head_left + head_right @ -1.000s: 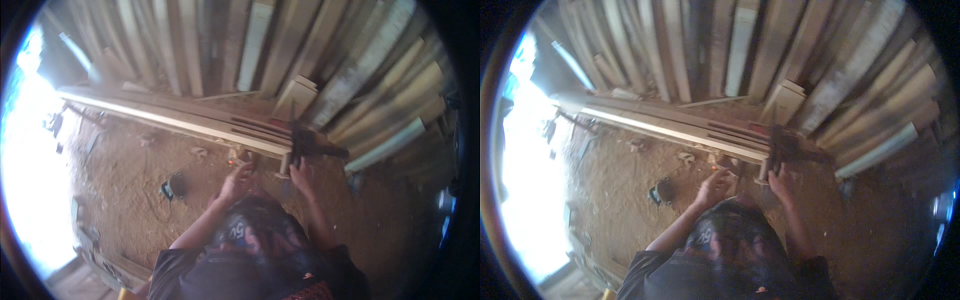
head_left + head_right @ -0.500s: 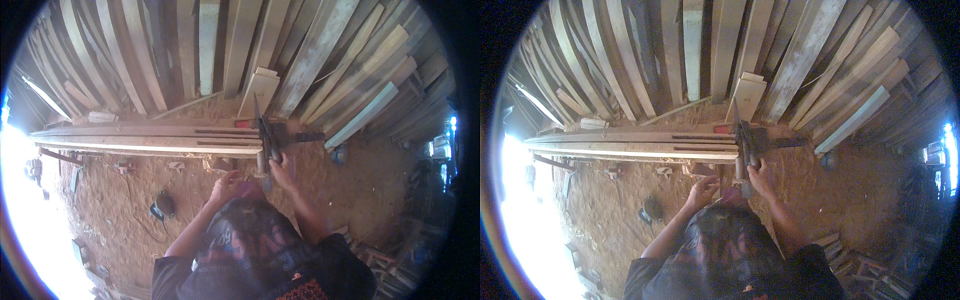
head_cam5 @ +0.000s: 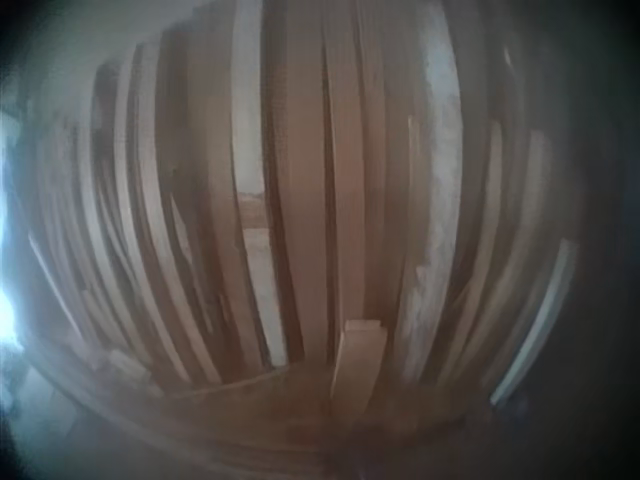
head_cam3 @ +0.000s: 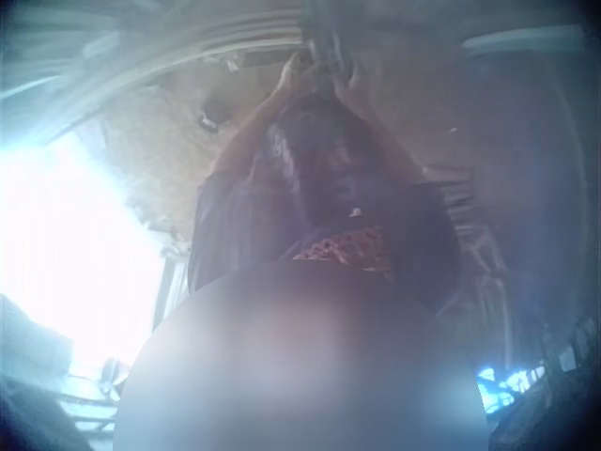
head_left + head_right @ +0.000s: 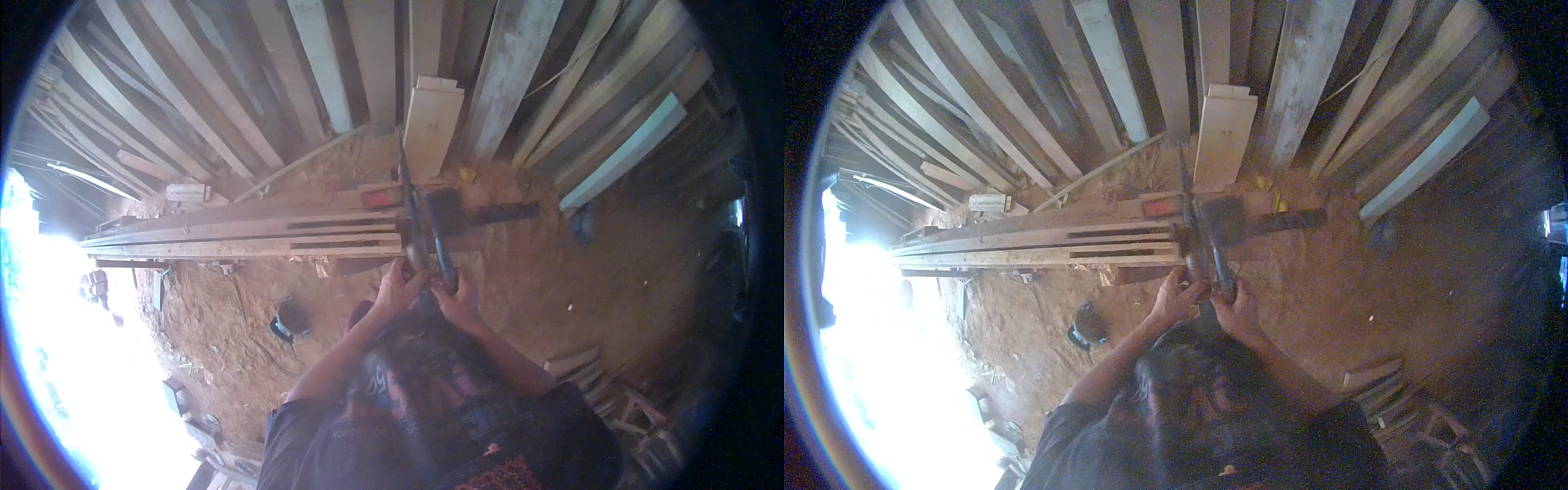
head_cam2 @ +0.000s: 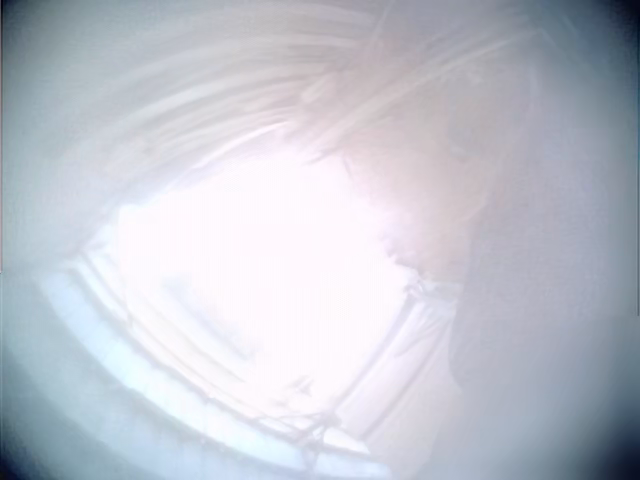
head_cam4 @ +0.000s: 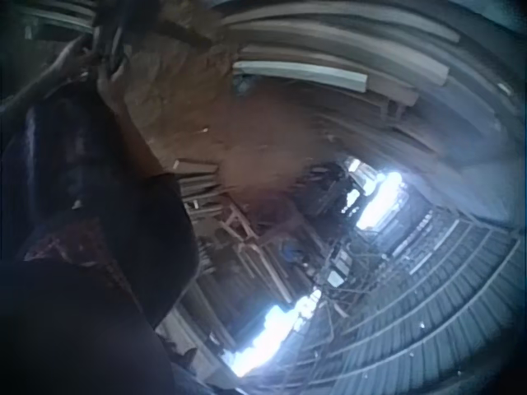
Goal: The person selects a thin wooden plank and uses a hammer to repeatedly strike a small section, shaping or splitting the wood. The person then sets the hammer down and handles the plank again.
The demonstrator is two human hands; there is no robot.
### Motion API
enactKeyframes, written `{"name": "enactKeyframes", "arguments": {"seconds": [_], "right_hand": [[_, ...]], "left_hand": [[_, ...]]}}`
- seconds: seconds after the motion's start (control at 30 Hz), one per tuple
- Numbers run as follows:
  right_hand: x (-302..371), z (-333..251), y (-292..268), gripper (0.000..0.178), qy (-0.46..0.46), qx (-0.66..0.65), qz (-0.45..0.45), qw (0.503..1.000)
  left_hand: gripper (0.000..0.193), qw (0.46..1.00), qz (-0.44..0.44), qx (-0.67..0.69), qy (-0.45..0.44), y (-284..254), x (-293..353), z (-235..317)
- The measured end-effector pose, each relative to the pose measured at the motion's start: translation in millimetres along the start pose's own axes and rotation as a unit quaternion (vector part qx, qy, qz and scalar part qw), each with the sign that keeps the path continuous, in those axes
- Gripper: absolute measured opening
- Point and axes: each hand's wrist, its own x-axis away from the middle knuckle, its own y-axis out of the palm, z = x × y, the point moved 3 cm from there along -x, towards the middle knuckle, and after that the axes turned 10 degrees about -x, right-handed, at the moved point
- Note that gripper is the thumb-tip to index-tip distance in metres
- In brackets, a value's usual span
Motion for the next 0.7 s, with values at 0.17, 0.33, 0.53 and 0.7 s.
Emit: {"name": "enactKeyframes", "arguments": {"seconds": [0.17, 0.33, 0.53, 0.7], "right_hand": [[6.8, 14.0, 17.4, 0.045, -0.077, -0.083, -0.008, 0.994], [10.6, 16.9, 21.5, 0.055, -0.053, -0.146, 0.004, 0.988], [25.6, 0.6, 16.6, 0.051, -0.023, -0.168, 0.089, 0.981], [25.7, -17.5, 6.5, 0.060, -0.099, -0.145, 0.118, 0.977]], "left_hand": [[0.039, 0.997, 0.076, 0.026, -0.003, 9.4, -5.6, -22.1], [0.038, 0.957, 0.147, -0.144, 0.205, 11.3, 14.3, -15.9], [0.024, 0.968, 0.001, 0.252, 0.018, 25.8, 21.3, -39.3], [0.023, 0.986, 0.027, 0.107, 0.125, 28.0, 19.2, -53.8]]}}
